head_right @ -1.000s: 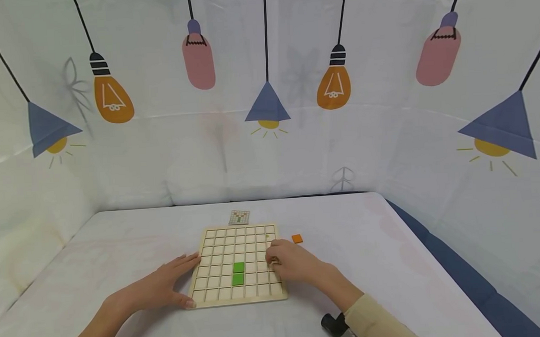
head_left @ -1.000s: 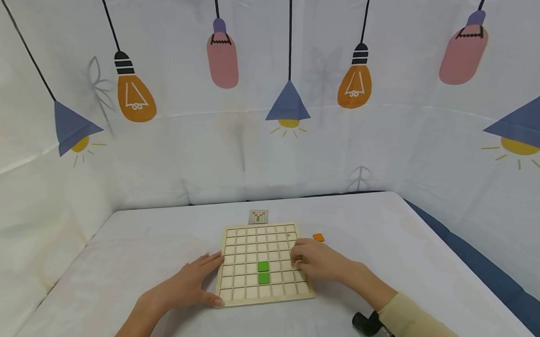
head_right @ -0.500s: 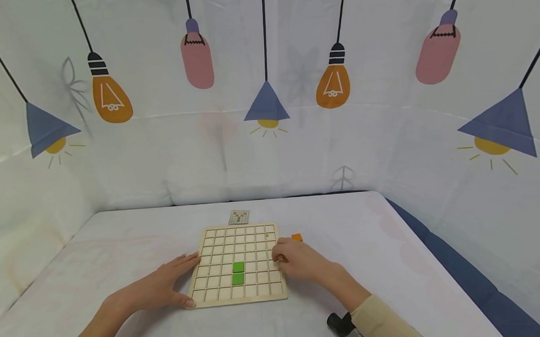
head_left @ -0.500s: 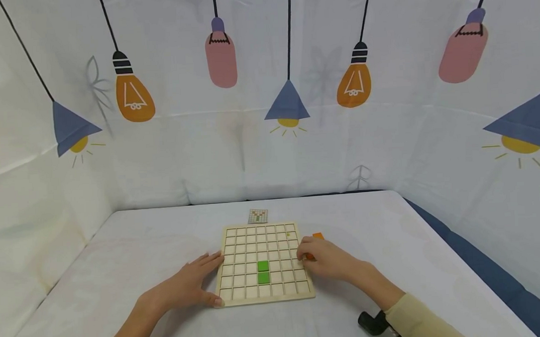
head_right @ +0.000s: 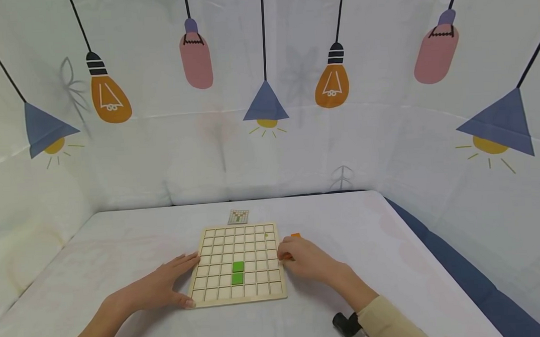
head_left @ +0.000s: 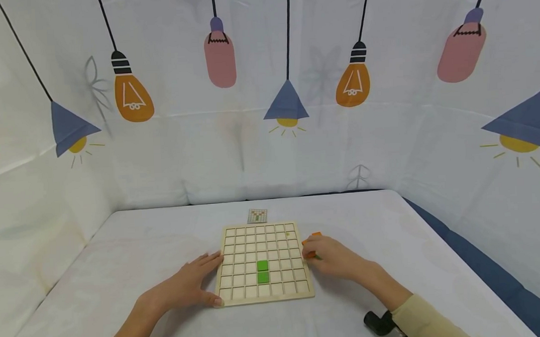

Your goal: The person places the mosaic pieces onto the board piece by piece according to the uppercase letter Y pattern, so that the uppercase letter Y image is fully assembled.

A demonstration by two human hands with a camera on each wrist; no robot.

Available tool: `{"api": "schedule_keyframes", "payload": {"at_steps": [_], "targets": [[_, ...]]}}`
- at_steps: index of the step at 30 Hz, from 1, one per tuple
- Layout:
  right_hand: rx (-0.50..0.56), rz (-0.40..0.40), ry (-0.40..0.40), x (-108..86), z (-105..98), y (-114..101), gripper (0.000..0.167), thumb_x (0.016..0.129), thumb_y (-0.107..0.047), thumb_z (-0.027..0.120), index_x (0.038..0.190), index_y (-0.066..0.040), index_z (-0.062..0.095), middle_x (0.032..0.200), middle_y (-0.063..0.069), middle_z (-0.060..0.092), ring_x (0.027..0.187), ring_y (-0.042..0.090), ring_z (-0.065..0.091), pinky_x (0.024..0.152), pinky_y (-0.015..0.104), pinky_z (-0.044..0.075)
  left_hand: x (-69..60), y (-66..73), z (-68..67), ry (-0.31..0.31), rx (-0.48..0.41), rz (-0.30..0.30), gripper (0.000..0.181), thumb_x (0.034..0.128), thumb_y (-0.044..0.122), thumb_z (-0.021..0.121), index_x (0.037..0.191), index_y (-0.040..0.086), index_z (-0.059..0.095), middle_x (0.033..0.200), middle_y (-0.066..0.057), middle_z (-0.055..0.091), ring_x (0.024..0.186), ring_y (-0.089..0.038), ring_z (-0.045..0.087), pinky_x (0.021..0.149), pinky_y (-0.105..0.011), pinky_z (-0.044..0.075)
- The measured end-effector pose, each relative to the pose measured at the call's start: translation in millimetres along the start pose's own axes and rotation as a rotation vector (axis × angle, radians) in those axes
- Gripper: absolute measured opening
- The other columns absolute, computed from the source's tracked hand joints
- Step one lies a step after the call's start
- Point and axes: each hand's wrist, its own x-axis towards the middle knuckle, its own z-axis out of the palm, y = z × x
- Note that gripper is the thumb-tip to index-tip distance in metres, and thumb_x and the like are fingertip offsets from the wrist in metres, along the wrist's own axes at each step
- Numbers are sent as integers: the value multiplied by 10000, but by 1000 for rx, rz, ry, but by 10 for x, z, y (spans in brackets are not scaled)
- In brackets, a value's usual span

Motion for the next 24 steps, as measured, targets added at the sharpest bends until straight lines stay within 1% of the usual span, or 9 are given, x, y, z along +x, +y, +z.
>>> {"api": "schedule_keyframes", "payload": {"at_steps": [3,6,9,10,12,13,16,17,24], "targets": [[11,11,7,-19,-20,24,114,894,-42,679,920,-144,722,932,-95,640,874,56,589,776,256,545,1,4,-3,0,-5,1,1094,679,603,810,1547,118,355,1641,-67,294,1528,-414,177,1161,-732,128],[19,10,15,-36,-32,50,137,872,-14,684,913,-138,724,897,-80,650,856,64,584,880,303,553,1,8,-7,-2,-9,1,1096,678,599,812,1548,114,352,1641,-68,294,1528,-416,176,1161,-732,126],[17,14,10,-52,-27,74,158,857,2,688,912,-141,727,884,-61,659,843,91,587,894,317,547,-2,2,-5,-4,-8,-1,1095,681,594,813,1549,112,350,1642,-67,293,1528,-418,176,1162,-730,127],[10,13,12,-58,-25,83,165,852,4,689,908,-146,726,889,-63,668,879,99,608,907,316,544,-2,0,-4,-4,-7,-2,1095,681,592,814,1548,112,351,1641,-69,293,1528,-418,176,1161,-731,127],[10,23,3,-72,-17,99,181,848,11,683,909,-154,726,891,-62,656,855,118,599,798,267,530,-1,-7,-2,-5,-6,-3,1095,681,593,815,1549,113,350,1642,-68,291,1528,-416,175,1161,-732,125],[12,28,-2,-78,-14,107,186,846,12,679,911,-155,725,894,-61,648,847,120,595,765,248,518,0,-10,0,-6,-7,-4,1096,681,594,815,1549,114,349,1643,-67,289,1529,-416,174,1161,-733,124],[20,39,-11,-95,-6,126,203,837,22,668,913,-158,721,893,-71,630,813,88,569,723,209,492,2,-15,3,-9,-10,-5,1099,679,597,815,1550,118,348,1644,-67,288,1529,-416,173,1161,-733,123],[28,42,-17,-97,-2,132,210,833,30,662,914,-156,720,888,-69,618,777,84,538,703,203,479,3,-17,4,-10,-11,-6,1100,678,600,813,1551,119,348,1644,-65,287,1529,-415,172,1161,-732,122],[9,58,-28,-96,4,152,216,836,23,664,922,-167,720,915,-98,630,841,69,562,759,235,513,4,-26,2,-1,-18,3,1108,669,613,808,1551,125,348,1642,-66,291,1530,-413,173,1156,-742,111]]}}
